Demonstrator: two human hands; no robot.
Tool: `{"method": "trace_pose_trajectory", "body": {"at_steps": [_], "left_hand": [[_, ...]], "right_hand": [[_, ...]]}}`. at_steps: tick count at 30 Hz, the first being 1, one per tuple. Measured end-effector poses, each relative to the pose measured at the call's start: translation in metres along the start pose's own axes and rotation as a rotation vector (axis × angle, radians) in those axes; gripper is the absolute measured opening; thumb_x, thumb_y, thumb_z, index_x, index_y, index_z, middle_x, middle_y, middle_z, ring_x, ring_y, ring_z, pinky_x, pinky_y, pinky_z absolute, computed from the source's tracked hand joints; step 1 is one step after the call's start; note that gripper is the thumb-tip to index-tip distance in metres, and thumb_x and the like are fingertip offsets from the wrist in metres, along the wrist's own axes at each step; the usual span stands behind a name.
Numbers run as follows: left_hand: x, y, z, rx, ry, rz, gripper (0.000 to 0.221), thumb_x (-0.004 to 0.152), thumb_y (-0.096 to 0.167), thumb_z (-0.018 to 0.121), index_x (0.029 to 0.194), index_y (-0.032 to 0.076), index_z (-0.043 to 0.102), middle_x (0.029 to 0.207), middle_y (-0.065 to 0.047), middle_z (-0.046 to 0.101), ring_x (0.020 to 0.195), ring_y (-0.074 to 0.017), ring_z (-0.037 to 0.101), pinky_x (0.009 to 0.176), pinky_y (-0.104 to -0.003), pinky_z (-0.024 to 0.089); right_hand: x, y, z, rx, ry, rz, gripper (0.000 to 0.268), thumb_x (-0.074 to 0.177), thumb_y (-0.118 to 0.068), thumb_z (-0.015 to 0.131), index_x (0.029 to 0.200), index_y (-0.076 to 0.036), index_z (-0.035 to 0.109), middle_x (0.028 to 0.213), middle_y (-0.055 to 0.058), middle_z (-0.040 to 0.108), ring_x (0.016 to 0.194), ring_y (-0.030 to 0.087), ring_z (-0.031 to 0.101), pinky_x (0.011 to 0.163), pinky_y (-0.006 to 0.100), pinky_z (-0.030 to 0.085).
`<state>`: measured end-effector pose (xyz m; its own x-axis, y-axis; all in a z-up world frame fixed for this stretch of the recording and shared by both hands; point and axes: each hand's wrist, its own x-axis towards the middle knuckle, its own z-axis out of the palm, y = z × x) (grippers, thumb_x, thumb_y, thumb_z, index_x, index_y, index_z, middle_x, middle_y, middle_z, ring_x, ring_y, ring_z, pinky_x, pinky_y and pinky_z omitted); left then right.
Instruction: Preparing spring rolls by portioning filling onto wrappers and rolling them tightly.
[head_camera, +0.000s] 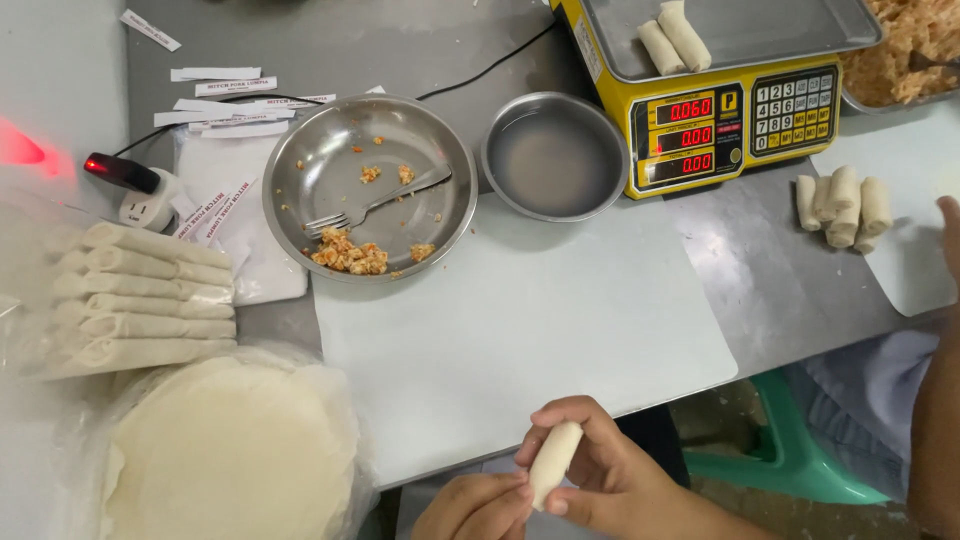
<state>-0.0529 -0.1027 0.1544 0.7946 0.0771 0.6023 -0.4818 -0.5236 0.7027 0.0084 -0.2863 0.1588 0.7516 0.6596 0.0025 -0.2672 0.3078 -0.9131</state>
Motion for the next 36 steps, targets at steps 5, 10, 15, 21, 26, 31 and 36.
{"method": "trace_pose_trajectory", "body": {"at_steps": [5,10,15,21,26,31,36], "left_hand": [[0.014,0.016,0.003,0.006,0.065,-0.252,0.016,0.084,0.004,0.063,0.084,0.018,0.072,0.08,0.001,0.078,0.063,-0.0083,0.075,0.054,-0.02,0.061],[0.0,-0.002,0.011,-0.034,0.021,-0.4,0.016,0.081,0.01,0.067,0.086,0.024,0.072,0.083,0.009,0.081,0.066,-0.0048,0.075,0.052,-0.019,0.057],[0.009,-0.019,0.014,0.053,0.077,0.123,0.028,0.082,-0.006,0.058,0.094,0.016,0.071,0.083,0.003,0.075,0.068,-0.0088,0.075,0.059,-0.025,0.056],[0.011,-0.017,0.019,0.06,0.083,0.094,0.023,0.081,-0.002,0.07,0.093,0.017,0.069,0.077,0.006,0.073,0.059,-0.0048,0.068,0.056,-0.022,0.053],[0.013,-0.017,0.025,-0.059,0.117,0.039,0.017,0.083,-0.002,0.066,0.088,0.014,0.07,0.072,0.002,0.072,0.053,-0.0079,0.062,0.051,-0.023,0.048],[0.0,-0.01,0.026,-0.188,0.083,-0.24,0.013,0.082,0.004,0.064,0.086,0.015,0.071,0.07,-0.001,0.072,0.054,-0.012,0.06,0.048,-0.023,0.048],[-0.004,-0.019,0.02,-0.348,-0.057,-0.39,0.015,0.083,0.006,0.064,0.087,0.017,0.074,0.076,-0.003,0.076,0.062,-0.0124,0.07,0.058,-0.022,0.055]], "right_hand": [[0.004,0.001,-0.006,-0.022,0.05,0.059,0.044,0.098,-0.019,0.073,0.135,-0.01,0.049,0.11,0.013,0.067,0.098,0.021,0.064,0.085,0.036,0.054],[0.001,0.008,-0.014,0.036,0.108,0.08,0.029,0.096,-0.024,0.074,0.11,-0.005,0.057,0.1,0.013,0.066,0.08,0.024,0.072,0.075,0.034,0.06],[0.002,0.01,-0.022,-0.062,0.214,0.185,0.032,0.091,-0.03,0.077,0.104,-0.005,0.062,0.083,0.012,0.069,0.067,0.021,0.071,0.061,0.029,0.06],[0.001,0.022,-0.029,-0.015,0.252,0.21,0.04,0.086,-0.033,0.083,0.103,-0.004,0.062,0.071,0.011,0.066,0.051,0.017,0.063,0.042,0.025,0.054],[-0.001,0.03,-0.034,0.013,0.239,0.179,0.043,0.083,-0.036,0.087,0.094,-0.005,0.059,0.062,0.011,0.064,0.042,0.014,0.056,0.035,0.023,0.043],[0.004,0.027,-0.033,-0.019,0.213,0.151,0.047,0.084,-0.045,0.084,0.081,-0.007,0.057,0.056,0.006,0.057,0.042,0.009,0.046,0.038,0.023,0.032],[0.008,0.014,-0.033,-0.308,0.073,0.048,0.055,0.096,-0.063,0.062,0.103,-0.009,0.066,0.089,0.002,0.061,0.073,0.012,0.056,0.067,0.027,0.044]]}}
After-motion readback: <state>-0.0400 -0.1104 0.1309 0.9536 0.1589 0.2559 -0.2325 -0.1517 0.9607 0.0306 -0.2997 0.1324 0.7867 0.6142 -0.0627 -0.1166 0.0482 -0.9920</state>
